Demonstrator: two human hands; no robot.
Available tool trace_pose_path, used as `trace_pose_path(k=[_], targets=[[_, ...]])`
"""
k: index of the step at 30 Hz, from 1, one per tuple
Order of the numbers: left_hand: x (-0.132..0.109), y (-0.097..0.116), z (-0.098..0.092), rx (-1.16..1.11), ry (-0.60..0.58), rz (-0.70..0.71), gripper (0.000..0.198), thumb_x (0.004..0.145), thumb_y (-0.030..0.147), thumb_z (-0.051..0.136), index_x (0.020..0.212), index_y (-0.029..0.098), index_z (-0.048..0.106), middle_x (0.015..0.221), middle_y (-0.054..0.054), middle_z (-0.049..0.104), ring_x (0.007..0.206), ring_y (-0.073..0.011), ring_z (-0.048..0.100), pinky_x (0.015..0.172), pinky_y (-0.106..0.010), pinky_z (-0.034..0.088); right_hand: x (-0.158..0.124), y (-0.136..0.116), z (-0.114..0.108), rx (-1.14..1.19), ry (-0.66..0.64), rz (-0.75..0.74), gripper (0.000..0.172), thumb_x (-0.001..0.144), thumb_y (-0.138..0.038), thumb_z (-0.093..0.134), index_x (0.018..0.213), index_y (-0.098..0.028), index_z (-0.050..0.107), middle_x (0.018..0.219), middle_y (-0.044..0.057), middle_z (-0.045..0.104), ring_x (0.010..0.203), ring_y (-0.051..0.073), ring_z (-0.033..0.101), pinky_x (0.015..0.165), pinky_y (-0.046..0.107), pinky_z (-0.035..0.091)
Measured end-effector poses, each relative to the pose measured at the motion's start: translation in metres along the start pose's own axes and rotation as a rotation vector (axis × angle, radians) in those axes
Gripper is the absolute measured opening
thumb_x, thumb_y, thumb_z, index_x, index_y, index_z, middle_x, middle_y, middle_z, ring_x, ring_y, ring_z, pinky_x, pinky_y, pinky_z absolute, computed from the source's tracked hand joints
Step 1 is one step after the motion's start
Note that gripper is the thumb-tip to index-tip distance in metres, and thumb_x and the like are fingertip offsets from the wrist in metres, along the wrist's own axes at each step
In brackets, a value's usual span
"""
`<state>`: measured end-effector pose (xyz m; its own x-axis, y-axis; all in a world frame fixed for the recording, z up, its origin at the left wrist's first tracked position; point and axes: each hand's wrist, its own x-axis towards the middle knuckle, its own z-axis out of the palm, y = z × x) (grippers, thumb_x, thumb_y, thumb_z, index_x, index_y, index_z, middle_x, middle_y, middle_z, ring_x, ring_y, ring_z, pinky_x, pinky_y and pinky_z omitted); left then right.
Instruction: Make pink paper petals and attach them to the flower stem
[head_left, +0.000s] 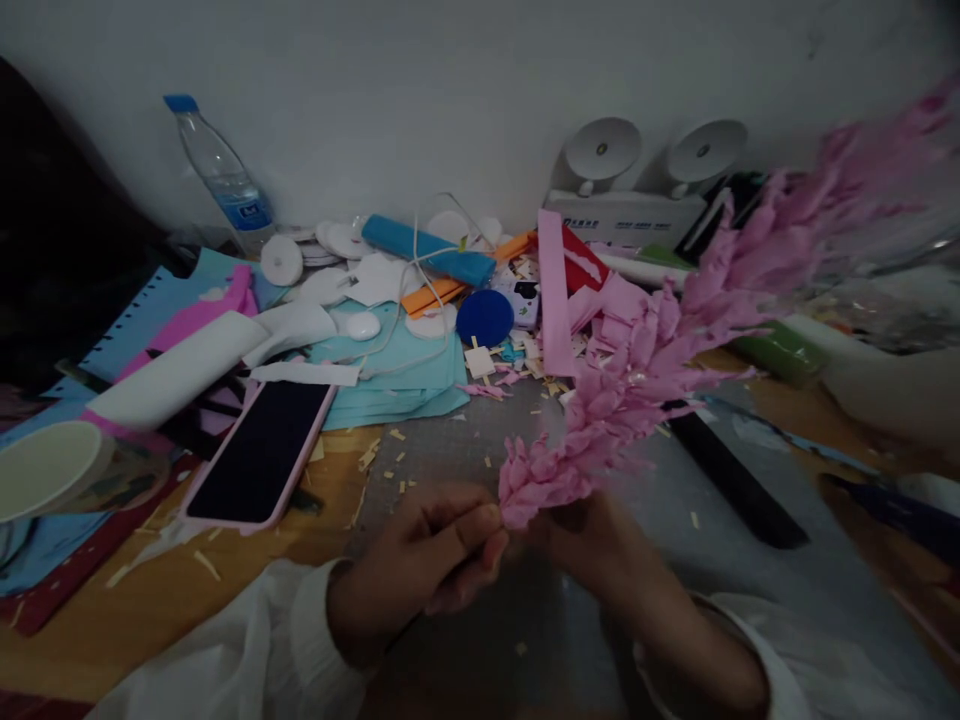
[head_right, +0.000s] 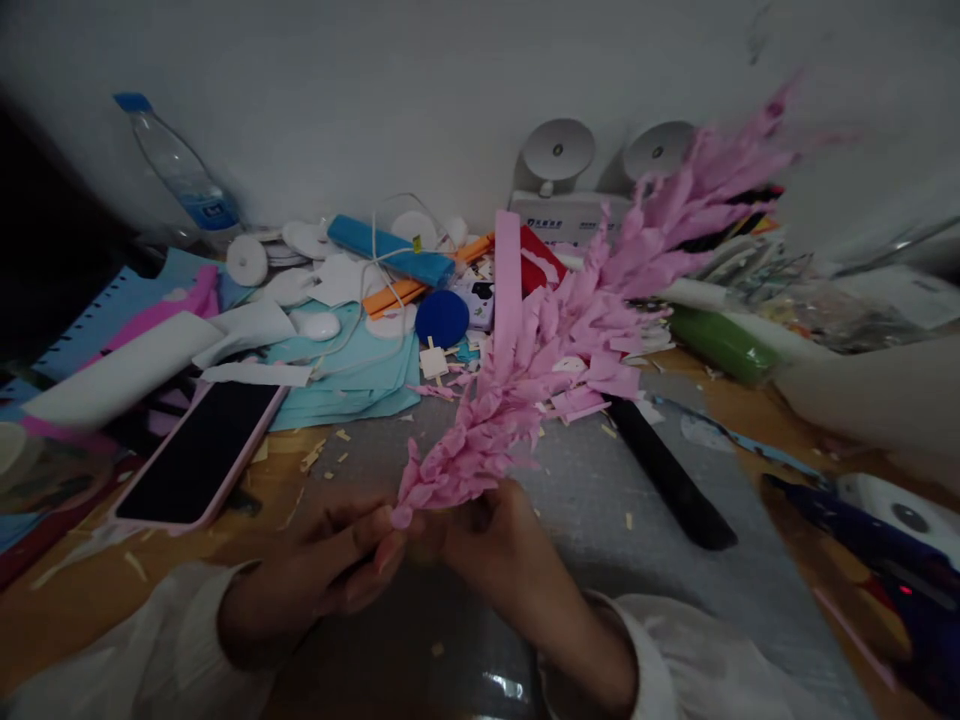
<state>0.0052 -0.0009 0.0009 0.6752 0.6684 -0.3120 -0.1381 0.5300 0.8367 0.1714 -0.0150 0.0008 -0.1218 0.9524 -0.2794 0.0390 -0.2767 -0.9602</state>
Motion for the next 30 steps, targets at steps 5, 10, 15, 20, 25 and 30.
trace_pose_path(k=[5,10,15,20,25,30], targets=[[0.000,0.002,0.000,0.006,-0.029,-0.011,0.038,0.088,0.046,0.052,0.064,0.017,0.048,0.043,0.009,0.036,0.032,-0.0029,0.021,0.030,-0.016,0.015,0.000,-0.001,-0.002,0.141,-0.067,-0.128,0.025,0.069,-0.037,0.077,0.085,-0.023,0.065,0.088,0.002,0.069,0.085,0.019,0.065,0.078,0.031,0.054],[-0.002,0.010,0.006,0.258,0.102,0.085,0.039,0.091,0.043,0.047,0.064,0.015,0.054,0.045,0.007,0.038,0.033,-0.0037,0.025,0.033,-0.018,0.018,0.000,-0.001,-0.003,0.171,-0.062,-0.120,0.019,0.073,-0.037,0.075,0.080,-0.021,0.068,0.077,0.001,0.068,0.075,0.017,0.065,0.071,0.029,0.055],[-0.007,0.011,0.010,0.785,0.428,0.399,0.029,0.091,0.031,0.048,0.072,0.015,0.063,0.055,0.002,0.052,0.041,-0.0067,0.043,0.041,-0.020,0.031,0.002,-0.002,-0.004,0.028,0.041,-0.214,0.015,0.073,-0.034,0.074,0.080,-0.022,0.069,0.083,0.002,0.071,0.082,0.020,0.066,0.079,0.032,0.054],[-0.007,0.015,0.011,0.962,0.442,0.550,0.013,0.084,0.022,0.059,0.080,0.015,0.069,0.055,0.000,0.059,0.049,-0.0101,0.051,0.048,-0.021,0.037,0.000,-0.003,-0.003,-0.015,0.047,-0.191,0.013,0.075,-0.033,0.072,0.078,-0.021,0.070,0.079,0.002,0.072,0.077,0.020,0.068,0.071,0.031,0.056],[-0.004,0.015,0.009,0.641,0.323,0.395,0.020,0.085,0.027,0.059,0.070,0.015,0.063,0.051,0.004,0.053,0.037,-0.0056,0.041,0.037,-0.017,0.029,-0.002,-0.005,-0.003,0.004,0.033,-0.158,0.013,0.072,-0.031,0.074,0.078,-0.020,0.070,0.078,0.002,0.072,0.077,0.021,0.069,0.070,0.032,0.058],[-0.003,0.016,0.008,0.336,0.144,0.246,0.036,0.088,0.041,0.054,0.064,0.014,0.056,0.054,0.003,0.052,0.033,-0.0023,0.036,0.032,-0.015,0.023,-0.004,-0.007,-0.005,0.062,-0.036,-0.169,0.015,0.076,-0.031,0.072,0.090,-0.024,0.070,0.091,0.002,0.074,0.088,0.022,0.069,0.081,0.035,0.057]])
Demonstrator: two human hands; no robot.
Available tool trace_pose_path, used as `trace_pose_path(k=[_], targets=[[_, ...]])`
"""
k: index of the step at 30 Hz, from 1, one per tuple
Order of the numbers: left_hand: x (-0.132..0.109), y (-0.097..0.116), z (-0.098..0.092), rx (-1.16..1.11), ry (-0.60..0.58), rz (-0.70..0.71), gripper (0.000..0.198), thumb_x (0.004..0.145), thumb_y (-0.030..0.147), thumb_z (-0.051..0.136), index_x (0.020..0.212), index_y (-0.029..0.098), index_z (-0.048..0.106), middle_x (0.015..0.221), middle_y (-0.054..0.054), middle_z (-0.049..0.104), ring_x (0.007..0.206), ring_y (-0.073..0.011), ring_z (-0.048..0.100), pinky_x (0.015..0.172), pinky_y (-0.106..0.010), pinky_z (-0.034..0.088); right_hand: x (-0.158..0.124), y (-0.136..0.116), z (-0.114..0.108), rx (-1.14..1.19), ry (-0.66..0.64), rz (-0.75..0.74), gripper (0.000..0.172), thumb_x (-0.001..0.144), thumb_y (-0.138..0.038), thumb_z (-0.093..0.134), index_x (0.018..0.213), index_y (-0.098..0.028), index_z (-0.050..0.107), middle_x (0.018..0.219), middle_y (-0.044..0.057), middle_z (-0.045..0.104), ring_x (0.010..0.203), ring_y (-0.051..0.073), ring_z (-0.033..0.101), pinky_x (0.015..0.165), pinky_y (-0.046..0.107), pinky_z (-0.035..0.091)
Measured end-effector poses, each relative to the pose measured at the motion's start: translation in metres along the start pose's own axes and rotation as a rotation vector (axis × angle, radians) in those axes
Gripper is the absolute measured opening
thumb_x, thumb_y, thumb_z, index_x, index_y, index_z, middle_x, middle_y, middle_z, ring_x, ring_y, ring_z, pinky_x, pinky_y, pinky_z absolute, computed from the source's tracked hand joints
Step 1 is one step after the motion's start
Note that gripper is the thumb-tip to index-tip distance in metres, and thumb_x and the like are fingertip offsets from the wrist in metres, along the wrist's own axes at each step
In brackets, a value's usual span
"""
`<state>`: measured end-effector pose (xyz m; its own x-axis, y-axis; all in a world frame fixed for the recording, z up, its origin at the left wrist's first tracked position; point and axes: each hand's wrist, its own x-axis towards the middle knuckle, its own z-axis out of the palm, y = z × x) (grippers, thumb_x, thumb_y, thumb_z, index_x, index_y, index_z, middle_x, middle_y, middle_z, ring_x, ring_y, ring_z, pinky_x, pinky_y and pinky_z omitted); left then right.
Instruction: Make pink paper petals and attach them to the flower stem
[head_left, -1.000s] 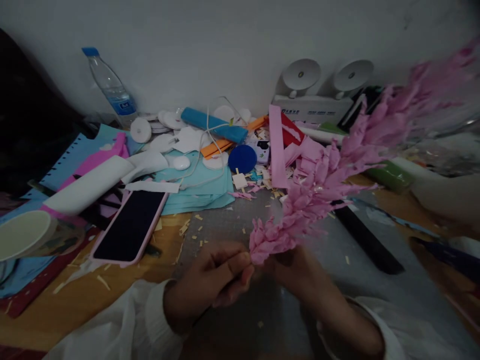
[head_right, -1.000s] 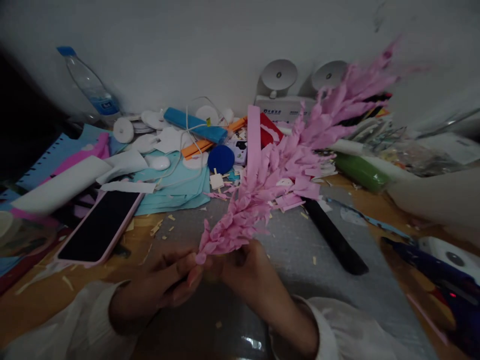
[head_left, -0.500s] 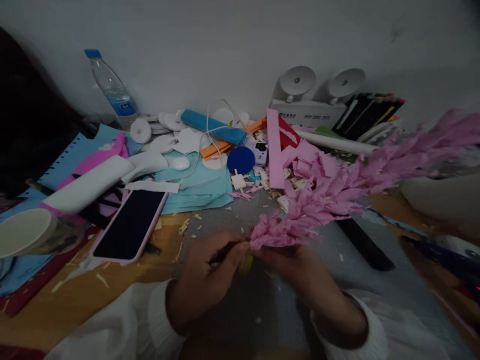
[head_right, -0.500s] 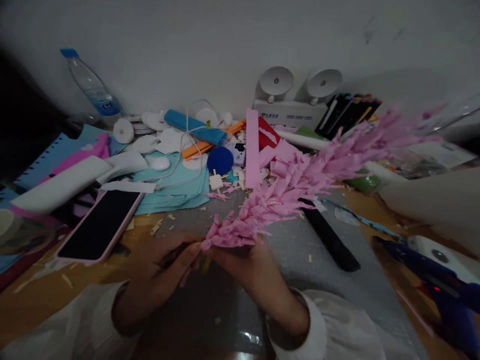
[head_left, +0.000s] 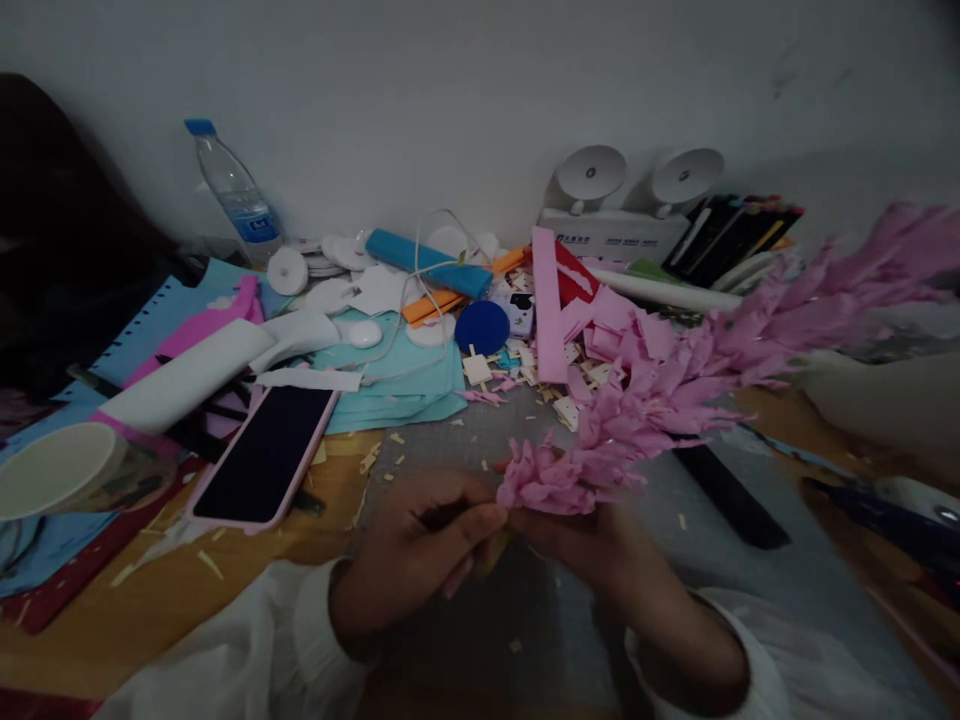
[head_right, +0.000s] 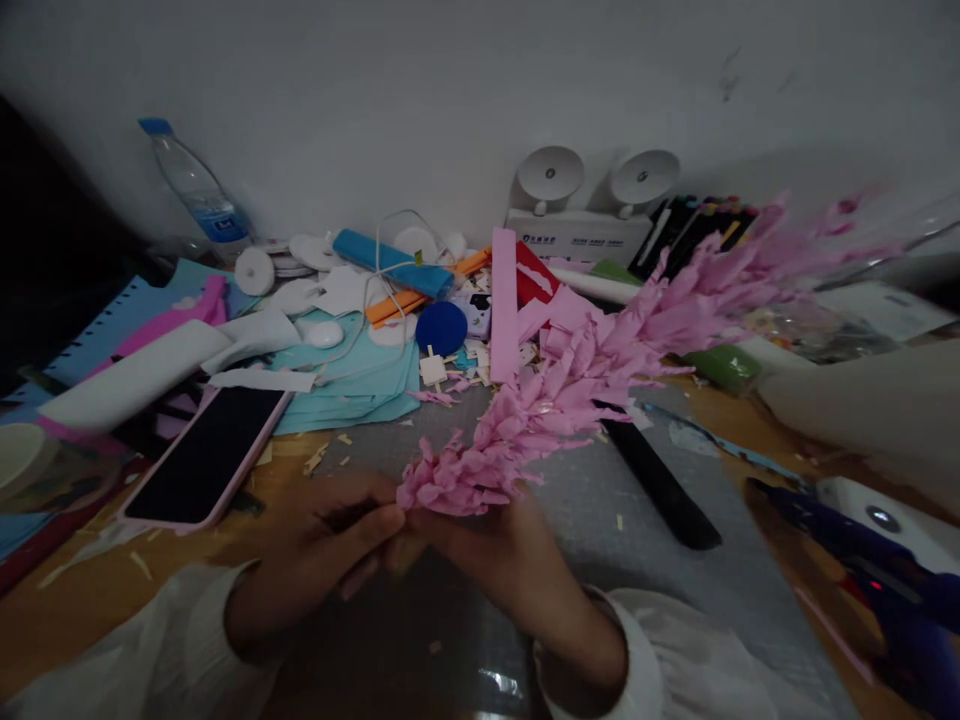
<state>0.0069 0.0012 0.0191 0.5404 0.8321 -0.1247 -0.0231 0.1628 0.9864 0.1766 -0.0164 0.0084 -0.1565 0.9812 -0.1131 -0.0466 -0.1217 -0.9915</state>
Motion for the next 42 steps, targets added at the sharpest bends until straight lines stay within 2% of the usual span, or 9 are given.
trace_pose_path(k=[5,10,15,19,23,27,34,38,42], targets=[[0.000,-0.001,0.000,-0.137,0.038,-0.032,0.041,0.084,0.048,0.058,0.061,0.014,0.053,0.048,0.005,0.048,0.031,-0.0008,0.028,0.030,-0.015,0.017,-0.002,0.000,-0.003,0.120,-0.054,-0.074,0.018,0.079,-0.037,0.071,0.091,-0.024,0.070,0.093,0.003,0.072,0.093,0.021,0.067,0.084,0.033,0.054],[-0.002,-0.008,0.000,-0.286,0.049,-0.094,0.040,0.085,0.050,0.057,0.066,0.015,0.051,0.043,0.009,0.040,0.029,-0.0010,0.021,0.029,-0.014,0.012,0.000,0.001,-0.003,0.178,0.004,-0.096,0.028,0.078,-0.043,0.071,0.099,-0.026,0.064,0.092,0.002,0.069,0.083,0.017,0.065,0.073,0.026,0.053],[-0.002,-0.009,0.002,-0.343,0.018,-0.155,0.042,0.082,0.053,0.059,0.066,0.016,0.050,0.045,0.008,0.043,0.028,-0.0007,0.023,0.027,-0.013,0.014,0.000,-0.001,-0.002,0.139,0.063,-0.100,0.023,0.080,-0.045,0.069,0.089,-0.025,0.063,0.083,-0.001,0.066,0.074,0.015,0.062,0.066,0.023,0.051],[-0.002,-0.010,0.002,-0.346,0.004,-0.137,0.042,0.082,0.053,0.058,0.066,0.015,0.051,0.044,0.008,0.042,0.027,-0.0005,0.023,0.027,-0.012,0.015,-0.001,-0.003,-0.002,0.072,0.028,-0.116,0.025,0.083,-0.048,0.063,0.091,-0.024,0.061,0.087,0.002,0.067,0.079,0.017,0.063,0.070,0.027,0.052],[-0.001,-0.010,0.002,-0.314,0.019,-0.101,0.041,0.082,0.053,0.058,0.066,0.015,0.053,0.042,0.009,0.040,0.027,-0.0006,0.023,0.027,-0.012,0.014,-0.004,0.002,0.001,-0.054,-0.074,-0.184,0.022,0.085,-0.040,0.063,0.102,-0.027,0.060,0.102,0.004,0.065,0.096,0.020,0.061,0.087,0.033,0.049],[0.000,-0.010,0.000,-0.318,0.047,-0.075,0.037,0.083,0.048,0.060,0.069,0.014,0.056,0.044,0.009,0.045,0.027,0.0003,0.024,0.028,-0.012,0.016,-0.005,0.004,0.000,-0.196,-0.049,-0.257,0.025,0.087,-0.030,0.060,0.112,-0.026,0.056,0.108,0.005,0.062,0.100,0.020,0.058,0.091,0.035,0.047],[0.004,-0.016,-0.002,-0.459,-0.025,-0.047,0.029,0.084,0.039,0.063,0.073,0.012,0.061,0.045,0.007,0.047,0.027,0.0006,0.026,0.028,-0.012,0.016,0.016,-0.006,-0.050,-0.571,0.331,-0.453,0.013,0.088,-0.019,0.053,0.098,-0.024,0.060,0.095,0.004,0.061,0.090,0.022,0.058,0.082,0.036,0.046],[0.006,-0.021,-0.005,-0.509,-0.016,-0.087,0.030,0.084,0.038,0.064,0.071,0.012,0.060,0.042,0.008,0.043,0.029,0.0003,0.022,0.030,-0.013,0.014,0.035,0.008,-0.082,-0.989,0.276,-0.546,0.019,0.085,-0.013,0.048,0.096,-0.020,0.062,0.097,0.009,0.062,0.095,0.027,0.057,0.085,0.042,0.045],[0.009,-0.023,-0.009,-0.572,-0.002,-0.121,0.027,0.085,0.036,0.063,0.072,0.012,0.059,0.045,0.008,0.044,0.031,0.0000,0.022,0.032,-0.013,0.016,0.043,0.023,-0.094,-1.138,0.152,-0.521,0.022,0.086,-0.011,0.045,0.099,-0.015,0.063,0.099,0.013,0.061,0.096,0.027,0.057,0.086,0.042,0.047]])
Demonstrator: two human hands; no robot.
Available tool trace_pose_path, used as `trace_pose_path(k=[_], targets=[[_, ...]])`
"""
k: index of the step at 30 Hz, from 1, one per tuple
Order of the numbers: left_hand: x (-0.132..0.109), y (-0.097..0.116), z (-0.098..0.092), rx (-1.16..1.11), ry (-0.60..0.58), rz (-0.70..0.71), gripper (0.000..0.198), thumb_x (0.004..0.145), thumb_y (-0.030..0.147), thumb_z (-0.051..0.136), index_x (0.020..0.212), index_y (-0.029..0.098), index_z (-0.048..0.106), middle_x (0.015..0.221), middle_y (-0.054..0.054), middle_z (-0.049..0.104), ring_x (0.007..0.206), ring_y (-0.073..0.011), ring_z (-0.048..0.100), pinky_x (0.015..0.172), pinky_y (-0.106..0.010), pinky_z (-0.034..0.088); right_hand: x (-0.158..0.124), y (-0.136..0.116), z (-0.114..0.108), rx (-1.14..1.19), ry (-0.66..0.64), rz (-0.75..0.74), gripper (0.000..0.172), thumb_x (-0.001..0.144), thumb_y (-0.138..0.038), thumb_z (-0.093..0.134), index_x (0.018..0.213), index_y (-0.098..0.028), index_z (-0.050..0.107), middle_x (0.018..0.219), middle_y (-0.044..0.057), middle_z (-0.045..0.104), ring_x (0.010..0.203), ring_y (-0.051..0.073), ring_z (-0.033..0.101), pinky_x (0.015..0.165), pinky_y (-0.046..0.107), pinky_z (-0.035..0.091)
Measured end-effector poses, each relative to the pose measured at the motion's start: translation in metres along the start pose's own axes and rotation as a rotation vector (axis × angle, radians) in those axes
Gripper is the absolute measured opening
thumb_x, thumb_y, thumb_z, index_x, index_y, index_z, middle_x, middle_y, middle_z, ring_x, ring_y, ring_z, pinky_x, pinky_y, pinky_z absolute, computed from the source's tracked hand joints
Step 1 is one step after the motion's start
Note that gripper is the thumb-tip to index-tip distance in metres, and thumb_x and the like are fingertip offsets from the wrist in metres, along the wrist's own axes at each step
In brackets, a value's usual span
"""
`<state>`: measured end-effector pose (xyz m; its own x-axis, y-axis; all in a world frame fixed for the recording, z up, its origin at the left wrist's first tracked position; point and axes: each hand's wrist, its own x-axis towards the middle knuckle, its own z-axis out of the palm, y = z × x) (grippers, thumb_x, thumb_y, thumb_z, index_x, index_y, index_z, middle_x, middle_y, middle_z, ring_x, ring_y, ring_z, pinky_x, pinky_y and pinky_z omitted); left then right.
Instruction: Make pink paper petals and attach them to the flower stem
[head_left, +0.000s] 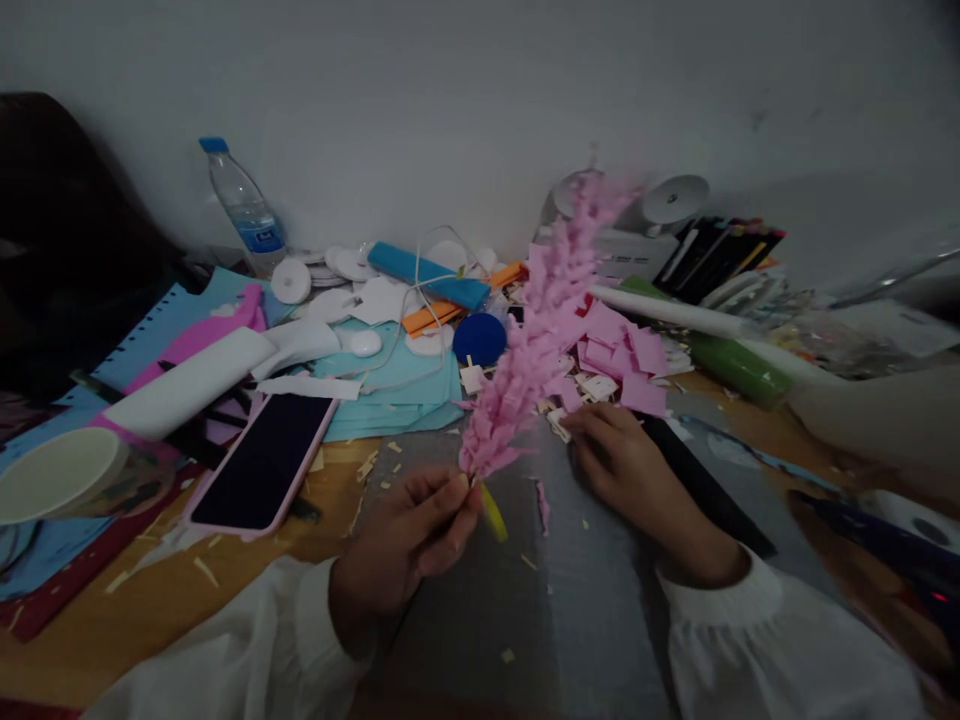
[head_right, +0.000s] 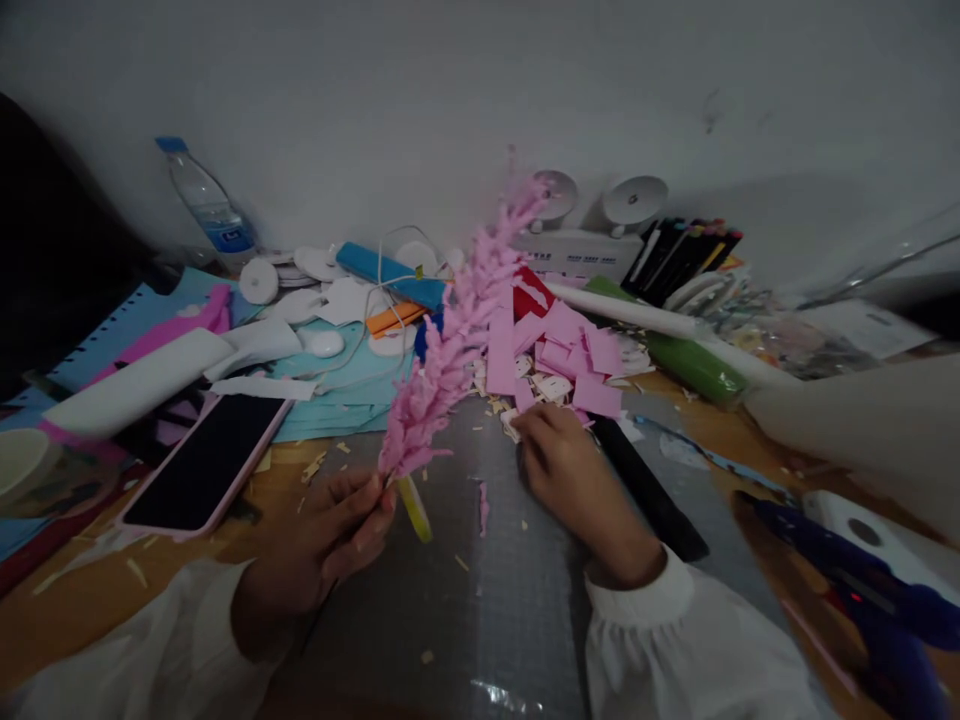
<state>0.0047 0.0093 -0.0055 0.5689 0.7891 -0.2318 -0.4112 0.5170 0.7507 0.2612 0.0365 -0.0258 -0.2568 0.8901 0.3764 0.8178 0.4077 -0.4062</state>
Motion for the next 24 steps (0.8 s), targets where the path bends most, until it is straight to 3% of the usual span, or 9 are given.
trace_pose_path(k=[6,13,19,24], targets=[[0.002,-0.001,-0.002,-0.103,-0.062,0.010,0.024,0.083,0.034,0.065,0.074,0.013,0.060,0.048,0.007,0.048,0.030,0.0000,0.023,0.031,-0.012,0.020,-0.003,-0.002,0.001,-0.034,0.061,0.015,0.020,0.087,-0.015,0.048,0.102,-0.014,0.062,0.096,0.012,0.059,0.092,0.026,0.057,0.082,0.040,0.048],[-0.003,0.003,0.001,-0.136,-0.071,-0.001,0.023,0.084,0.031,0.065,0.071,0.013,0.061,0.048,0.008,0.045,0.031,-0.0001,0.022,0.033,-0.012,0.023,-0.002,0.006,-0.006,-0.205,0.257,0.105,0.024,0.082,-0.011,0.047,0.100,-0.011,0.062,0.095,0.014,0.061,0.091,0.030,0.057,0.080,0.043,0.046],[-0.004,0.004,0.001,-0.203,-0.112,-0.016,0.024,0.085,0.033,0.064,0.073,0.013,0.063,0.048,0.007,0.043,0.032,-0.0009,0.022,0.034,-0.011,0.027,-0.004,0.020,-0.003,-0.299,0.133,0.077,0.018,0.083,-0.013,0.048,0.091,-0.013,0.064,0.089,0.015,0.065,0.083,0.030,0.058,0.075,0.044,0.047],[-0.005,0.002,-0.002,-0.219,-0.145,-0.021,0.023,0.086,0.034,0.062,0.073,0.014,0.061,0.047,0.008,0.040,0.033,-0.0019,0.020,0.034,-0.012,0.026,-0.003,0.011,-0.004,-0.220,0.171,0.029,0.020,0.085,-0.013,0.048,0.099,-0.013,0.062,0.096,0.014,0.062,0.090,0.029,0.057,0.079,0.043,0.046]])
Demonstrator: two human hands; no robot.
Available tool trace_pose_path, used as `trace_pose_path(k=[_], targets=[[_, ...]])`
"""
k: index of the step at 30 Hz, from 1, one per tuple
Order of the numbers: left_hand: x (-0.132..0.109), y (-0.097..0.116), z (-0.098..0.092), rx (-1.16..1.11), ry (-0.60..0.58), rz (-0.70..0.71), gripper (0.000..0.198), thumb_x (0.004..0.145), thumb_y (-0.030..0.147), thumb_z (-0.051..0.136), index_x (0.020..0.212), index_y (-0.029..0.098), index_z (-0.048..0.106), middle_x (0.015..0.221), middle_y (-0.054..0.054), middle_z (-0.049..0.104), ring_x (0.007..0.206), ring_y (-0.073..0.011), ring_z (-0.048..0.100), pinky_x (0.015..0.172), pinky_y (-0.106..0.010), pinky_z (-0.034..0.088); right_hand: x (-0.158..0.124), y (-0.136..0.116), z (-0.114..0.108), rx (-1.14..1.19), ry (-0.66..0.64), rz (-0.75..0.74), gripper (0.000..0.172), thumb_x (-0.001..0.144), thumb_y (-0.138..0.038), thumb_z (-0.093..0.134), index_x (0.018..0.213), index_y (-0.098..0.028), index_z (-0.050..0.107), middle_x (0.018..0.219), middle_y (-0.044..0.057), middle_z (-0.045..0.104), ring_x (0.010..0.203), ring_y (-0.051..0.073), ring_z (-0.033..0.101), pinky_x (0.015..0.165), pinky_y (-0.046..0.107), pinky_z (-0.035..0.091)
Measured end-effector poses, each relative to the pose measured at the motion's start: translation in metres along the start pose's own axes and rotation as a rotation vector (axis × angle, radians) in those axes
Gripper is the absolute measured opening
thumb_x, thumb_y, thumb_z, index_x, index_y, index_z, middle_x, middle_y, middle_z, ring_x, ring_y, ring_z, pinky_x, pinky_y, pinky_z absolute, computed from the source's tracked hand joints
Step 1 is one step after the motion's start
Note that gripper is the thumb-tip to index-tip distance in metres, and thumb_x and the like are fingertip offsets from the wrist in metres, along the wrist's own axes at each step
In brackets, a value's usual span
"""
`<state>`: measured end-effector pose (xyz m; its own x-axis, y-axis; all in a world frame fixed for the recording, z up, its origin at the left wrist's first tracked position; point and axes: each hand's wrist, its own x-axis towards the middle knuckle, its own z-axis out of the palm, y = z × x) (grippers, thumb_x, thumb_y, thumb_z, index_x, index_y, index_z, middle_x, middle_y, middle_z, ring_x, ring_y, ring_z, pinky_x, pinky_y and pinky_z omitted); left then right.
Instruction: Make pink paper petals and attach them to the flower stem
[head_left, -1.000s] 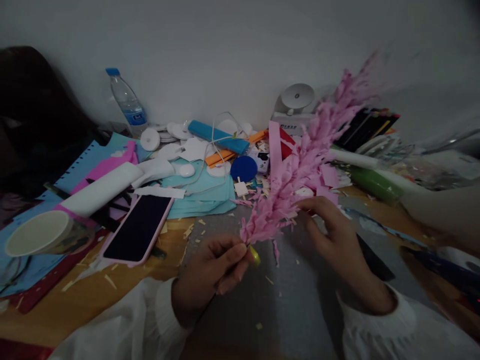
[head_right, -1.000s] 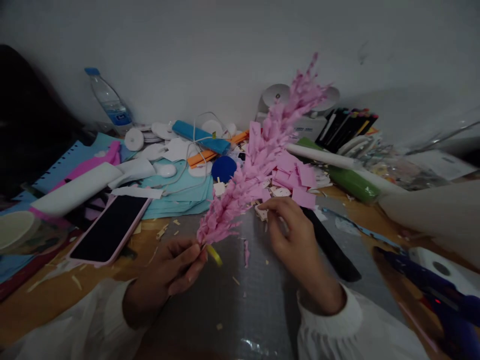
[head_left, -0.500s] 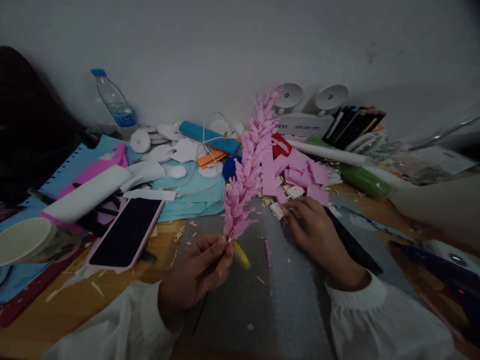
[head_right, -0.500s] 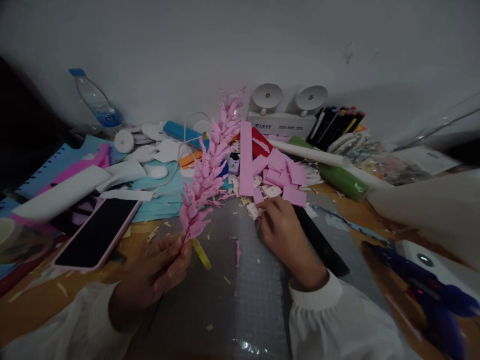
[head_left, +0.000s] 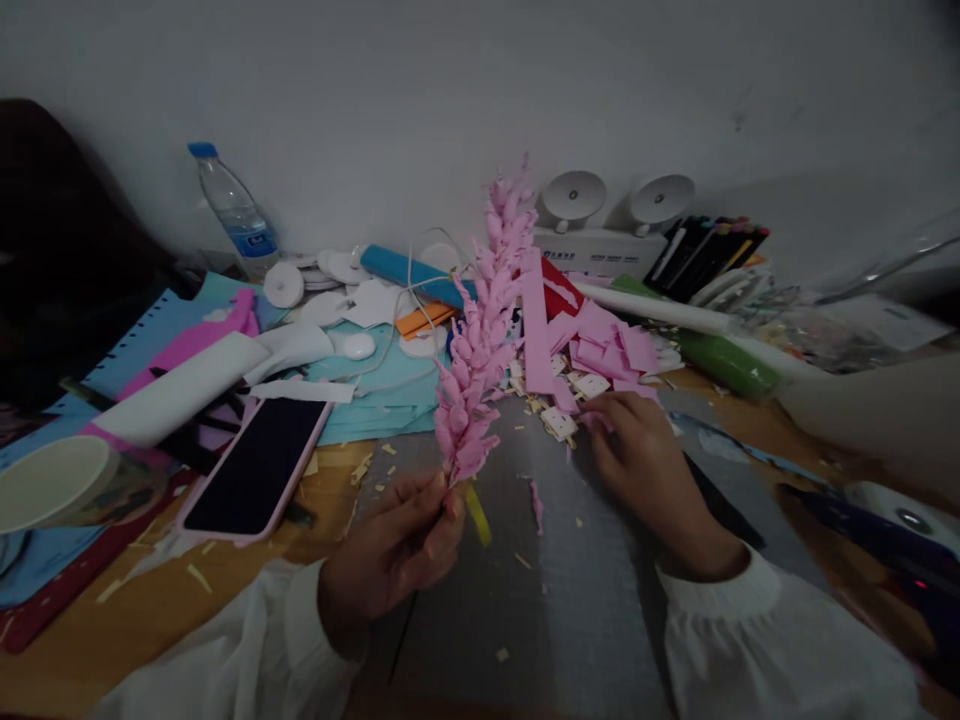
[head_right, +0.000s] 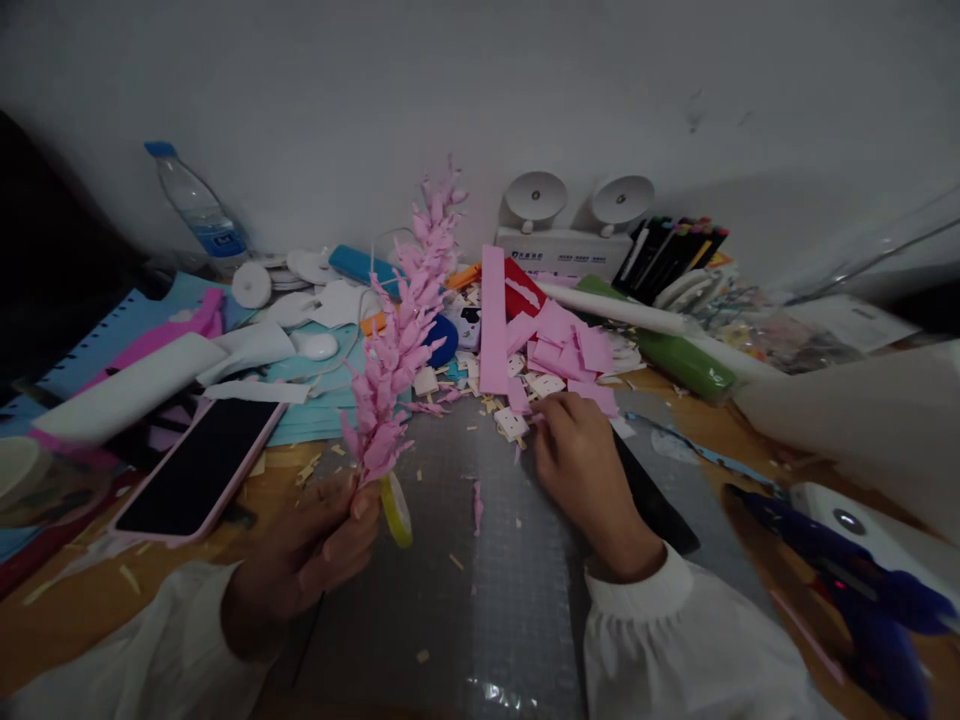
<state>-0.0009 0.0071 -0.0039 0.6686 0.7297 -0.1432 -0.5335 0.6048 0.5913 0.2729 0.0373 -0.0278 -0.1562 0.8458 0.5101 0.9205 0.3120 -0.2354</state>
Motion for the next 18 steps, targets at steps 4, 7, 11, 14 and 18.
trace_pose_path(k=[4,7,11,14,18], targets=[[-0.001,-0.001,-0.003,-0.009,-0.047,-0.038,0.025,0.086,0.036,0.060,0.074,0.015,0.059,0.047,0.008,0.040,0.032,-0.0030,0.022,0.032,-0.013,0.025,-0.001,-0.029,-0.009,0.267,0.025,-0.044,0.019,0.089,-0.013,0.047,0.102,-0.017,0.061,0.100,0.012,0.061,0.098,0.026,0.056,0.085,0.041,0.045],[-0.002,-0.002,-0.002,-0.019,-0.088,-0.048,0.025,0.086,0.036,0.060,0.074,0.015,0.059,0.047,0.007,0.043,0.031,-0.0031,0.025,0.032,-0.013,0.026,-0.009,-0.059,-0.014,0.582,-0.113,-0.042,0.022,0.091,-0.019,0.048,0.112,-0.021,0.055,0.107,0.009,0.059,0.102,0.024,0.056,0.088,0.038,0.046],[-0.002,-0.002,0.001,-0.018,-0.138,-0.062,0.024,0.086,0.034,0.059,0.075,0.013,0.059,0.048,0.006,0.044,0.030,-0.0028,0.028,0.030,-0.013,0.025,-0.029,-0.092,-0.015,0.873,-0.279,-0.081,0.060,0.089,-0.038,0.056,0.140,-0.026,0.027,0.128,0.009,0.051,0.112,0.024,0.052,0.092,0.035,0.048],[-0.002,-0.002,0.001,-0.013,-0.185,-0.061,0.020,0.086,0.031,0.061,0.077,0.013,0.058,0.050,0.006,0.045,0.030,-0.0022,0.027,0.030,-0.013,0.023,-0.038,-0.098,-0.013,0.885,-0.309,-0.133,0.076,0.086,-0.038,0.063,0.144,-0.033,0.015,0.134,0.007,0.047,0.119,0.023,0.049,0.097,0.033,0.045],[-0.002,-0.001,-0.001,-0.011,-0.183,-0.052,0.022,0.087,0.032,0.060,0.075,0.014,0.055,0.049,0.007,0.042,0.031,-0.0025,0.024,0.031,-0.012,0.023,-0.029,-0.086,-0.016,0.916,-0.322,-0.074,0.047,0.092,-0.034,0.054,0.134,-0.031,0.036,0.124,0.004,0.054,0.112,0.020,0.053,0.094,0.030,0.045]])
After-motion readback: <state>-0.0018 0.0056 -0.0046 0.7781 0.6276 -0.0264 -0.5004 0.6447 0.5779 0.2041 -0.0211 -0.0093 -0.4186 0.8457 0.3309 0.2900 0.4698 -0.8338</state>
